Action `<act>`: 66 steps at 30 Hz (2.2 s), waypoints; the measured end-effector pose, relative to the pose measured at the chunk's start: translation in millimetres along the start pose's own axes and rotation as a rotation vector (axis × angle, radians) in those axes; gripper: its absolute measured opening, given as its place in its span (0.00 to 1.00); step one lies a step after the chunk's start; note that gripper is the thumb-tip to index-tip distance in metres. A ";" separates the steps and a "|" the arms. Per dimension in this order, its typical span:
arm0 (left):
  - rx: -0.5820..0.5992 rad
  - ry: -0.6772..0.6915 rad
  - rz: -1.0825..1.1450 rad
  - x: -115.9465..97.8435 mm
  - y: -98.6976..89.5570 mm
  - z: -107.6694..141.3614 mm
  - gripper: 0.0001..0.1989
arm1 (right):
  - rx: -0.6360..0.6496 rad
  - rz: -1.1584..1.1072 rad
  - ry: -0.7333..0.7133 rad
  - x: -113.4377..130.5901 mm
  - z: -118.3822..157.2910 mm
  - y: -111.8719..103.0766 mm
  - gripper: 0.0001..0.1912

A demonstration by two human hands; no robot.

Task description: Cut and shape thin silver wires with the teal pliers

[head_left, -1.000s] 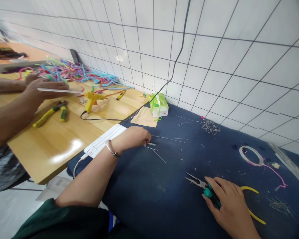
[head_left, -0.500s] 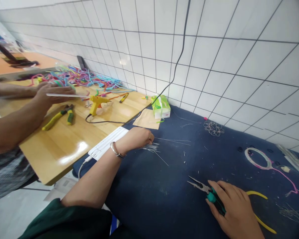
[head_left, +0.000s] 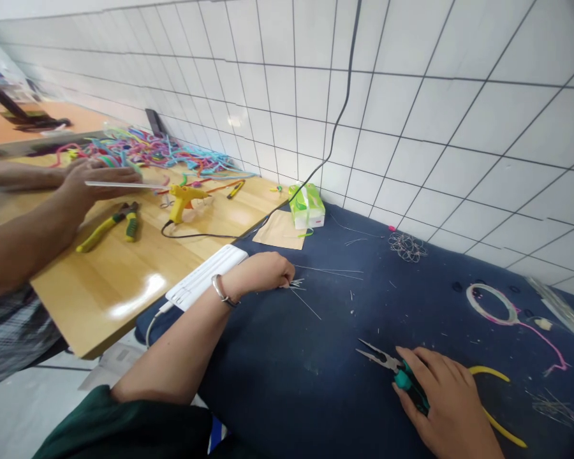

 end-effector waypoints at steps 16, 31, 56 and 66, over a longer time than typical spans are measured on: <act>-0.049 0.267 -0.114 -56.4 9.3 -4.3 0.08 | 0.044 -0.013 0.021 1.2 -1.0 2.6 0.25; -0.099 0.206 0.372 -63.9 -5.4 -3.1 0.06 | 0.105 -0.015 0.045 1.9 1.5 1.7 0.24; 0.048 0.168 0.848 -59.5 36.7 -25.3 0.09 | 0.106 -0.024 0.062 3.5 3.6 -2.2 0.22; 0.145 0.236 0.813 -52.9 37.4 -21.9 0.10 | 0.152 0.028 0.020 17.4 4.5 -8.8 0.27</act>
Point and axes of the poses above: each hand's wrist, its own z-axis away from the middle knuckle, its own y-axis out of the palm, x = y × z, the point moved 6 cm from there along -z, towards the middle knuckle, and after that the axes turned 2 degrees about y, right-handed, at the moved point
